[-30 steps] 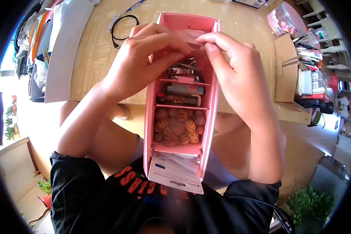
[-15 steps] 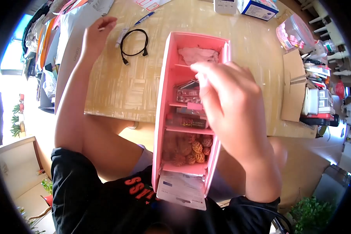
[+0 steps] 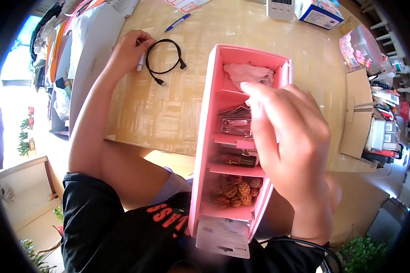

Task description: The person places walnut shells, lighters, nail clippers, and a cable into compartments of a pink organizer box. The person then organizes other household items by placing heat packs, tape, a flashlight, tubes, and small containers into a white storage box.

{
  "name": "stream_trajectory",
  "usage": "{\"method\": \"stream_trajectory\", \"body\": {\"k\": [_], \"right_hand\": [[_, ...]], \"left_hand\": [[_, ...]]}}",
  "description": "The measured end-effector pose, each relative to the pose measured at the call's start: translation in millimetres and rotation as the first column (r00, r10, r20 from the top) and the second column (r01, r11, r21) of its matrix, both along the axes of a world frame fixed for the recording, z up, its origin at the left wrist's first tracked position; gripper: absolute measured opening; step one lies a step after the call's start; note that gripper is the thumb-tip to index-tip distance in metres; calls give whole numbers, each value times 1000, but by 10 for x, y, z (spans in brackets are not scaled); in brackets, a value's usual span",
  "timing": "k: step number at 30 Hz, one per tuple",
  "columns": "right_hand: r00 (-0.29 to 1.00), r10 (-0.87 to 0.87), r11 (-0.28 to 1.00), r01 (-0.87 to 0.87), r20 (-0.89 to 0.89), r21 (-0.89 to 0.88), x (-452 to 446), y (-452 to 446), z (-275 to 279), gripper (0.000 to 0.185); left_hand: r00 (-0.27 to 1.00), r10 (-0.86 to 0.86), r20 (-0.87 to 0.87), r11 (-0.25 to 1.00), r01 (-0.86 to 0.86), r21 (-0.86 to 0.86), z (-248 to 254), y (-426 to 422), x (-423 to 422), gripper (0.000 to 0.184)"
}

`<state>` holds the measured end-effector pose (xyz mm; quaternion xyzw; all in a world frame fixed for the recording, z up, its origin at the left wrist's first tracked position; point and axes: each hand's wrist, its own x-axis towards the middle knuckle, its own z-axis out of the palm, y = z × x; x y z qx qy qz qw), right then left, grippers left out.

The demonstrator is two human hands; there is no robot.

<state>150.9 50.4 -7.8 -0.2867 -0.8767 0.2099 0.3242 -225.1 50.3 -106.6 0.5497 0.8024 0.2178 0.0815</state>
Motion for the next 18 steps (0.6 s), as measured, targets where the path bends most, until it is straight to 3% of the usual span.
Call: {"method": "stream_trajectory", "body": {"k": [2, 5, 6, 7, 9, 11, 13, 16, 18], "right_hand": [[999, -47, 995, 45, -26, -84, 2, -38, 43, 17], [986, -86, 981, 59, -146, -186, 47, -10, -41, 16], [981, -97, 971, 56, -168, -231, 54, -3, -41, 16], [976, -107, 959, 52, -189, -278, 58, -6, -34, 17], [975, -106, 938, 33, -195, -345, 64, -25, 1, 18], [973, -106, 922, 19, -205, -388, 70, -47, 1, 18], [969, -118, 922, 26, -216, -387, 68, -71, -19, 17], [980, -98, 934, 30, -175, -356, 64, -101, -17, 17], [989, -94, 914, 39, -117, -405, 82, -140, -25, 17]], "left_hand": [[960, -3, -280, 994, 35, 108, -52, -73, 85, 22], [964, 29, -266, 915, 82, 396, -66, -12, 131, 19], [995, -55, -83, 877, 88, 472, 52, 17, 225, 17], [996, -90, -16, 855, 85, 512, 261, -18, 447, 15], [945, -191, 266, 835, 15, 549, 466, -83, 781, 14], [864, -351, 360, 793, 69, 606, 638, -243, 1171, 11], [834, -483, 267, 775, 265, 574, 728, -487, 1454, 13], [741, -628, 240, 664, 348, 662, 632, -646, 1831, 21], [751, -649, 120, 615, 425, 664, 594, -639, 1943, 19]]}}
